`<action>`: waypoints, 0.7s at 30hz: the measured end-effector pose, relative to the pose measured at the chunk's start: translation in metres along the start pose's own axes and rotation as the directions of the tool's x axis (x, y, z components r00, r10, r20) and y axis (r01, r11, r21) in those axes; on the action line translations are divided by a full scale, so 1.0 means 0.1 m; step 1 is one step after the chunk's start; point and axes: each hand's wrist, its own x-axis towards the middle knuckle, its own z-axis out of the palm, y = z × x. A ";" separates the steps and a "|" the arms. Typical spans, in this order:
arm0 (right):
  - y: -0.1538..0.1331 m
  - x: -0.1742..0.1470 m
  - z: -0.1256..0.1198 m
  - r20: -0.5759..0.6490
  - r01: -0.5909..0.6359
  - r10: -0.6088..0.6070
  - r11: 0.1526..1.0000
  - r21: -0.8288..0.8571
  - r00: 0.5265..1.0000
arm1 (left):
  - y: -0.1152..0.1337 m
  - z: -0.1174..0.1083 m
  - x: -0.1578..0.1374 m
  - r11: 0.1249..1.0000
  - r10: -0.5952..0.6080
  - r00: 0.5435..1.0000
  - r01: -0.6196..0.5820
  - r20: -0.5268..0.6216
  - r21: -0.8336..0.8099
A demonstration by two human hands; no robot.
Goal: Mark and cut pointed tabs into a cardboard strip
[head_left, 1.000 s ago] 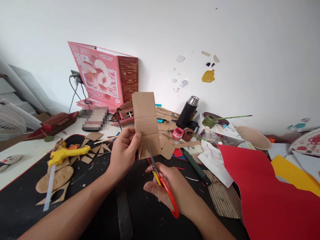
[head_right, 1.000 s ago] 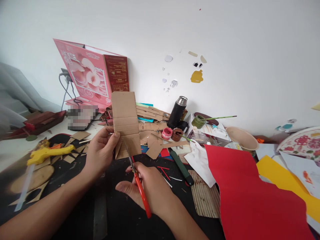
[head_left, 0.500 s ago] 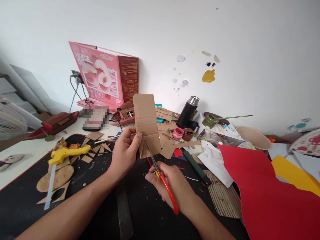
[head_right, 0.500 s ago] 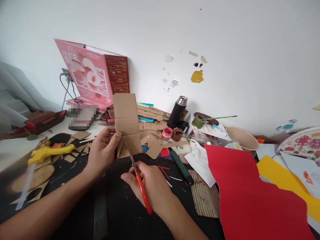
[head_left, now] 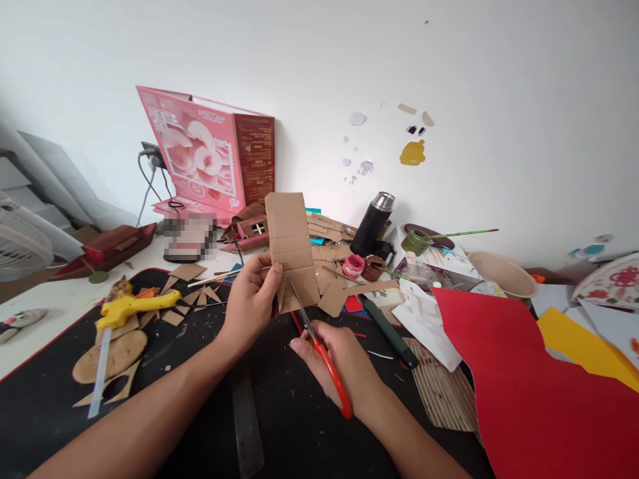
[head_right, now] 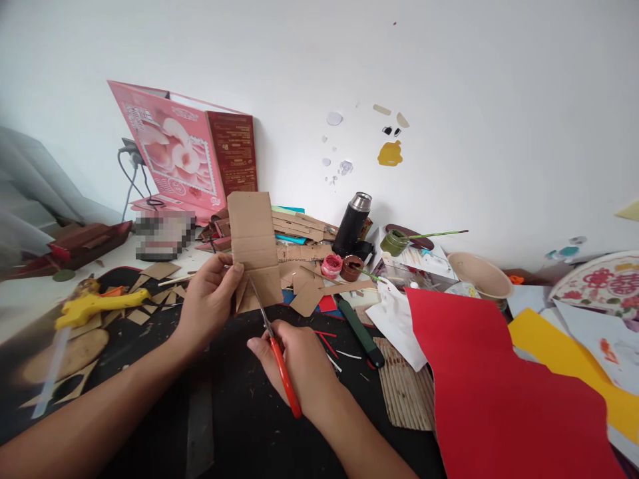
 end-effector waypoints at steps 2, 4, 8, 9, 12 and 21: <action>-0.01 0.00 0.01 -0.008 -0.004 0.003 1.000 -0.021 1.000 | -0.01 0.00 0.00 1.000 0.004 1.000 -0.004 0.009 -0.001; -0.01 0.00 0.01 -0.018 -0.010 0.010 0.999 -0.036 1.000 | -0.01 0.00 0.01 1.000 -0.003 1.000 0.003 0.023 0.000; -0.03 0.00 0.01 -0.020 -0.026 0.025 0.998 -0.060 0.999 | -0.01 0.00 0.01 1.000 -0.013 1.000 0.013 0.029 0.007; -0.03 0.00 0.02 -0.020 -0.030 0.029 0.997 -0.067 0.999 | 0.00 0.01 0.01 1.000 -0.009 1.000 0.009 0.030 0.006; -0.04 0.01 0.03 -0.023 -0.024 0.022 0.996 -0.084 1.000 | 0.00 0.01 0.01 1.000 0.004 0.999 -0.004 0.033 -0.002; 0.04 0.00 0.03 0.011 0.012 -0.012 1.000 0.021 1.000 | 0.01 0.00 0.01 1.000 -0.001 0.999 0.000 0.040 0.019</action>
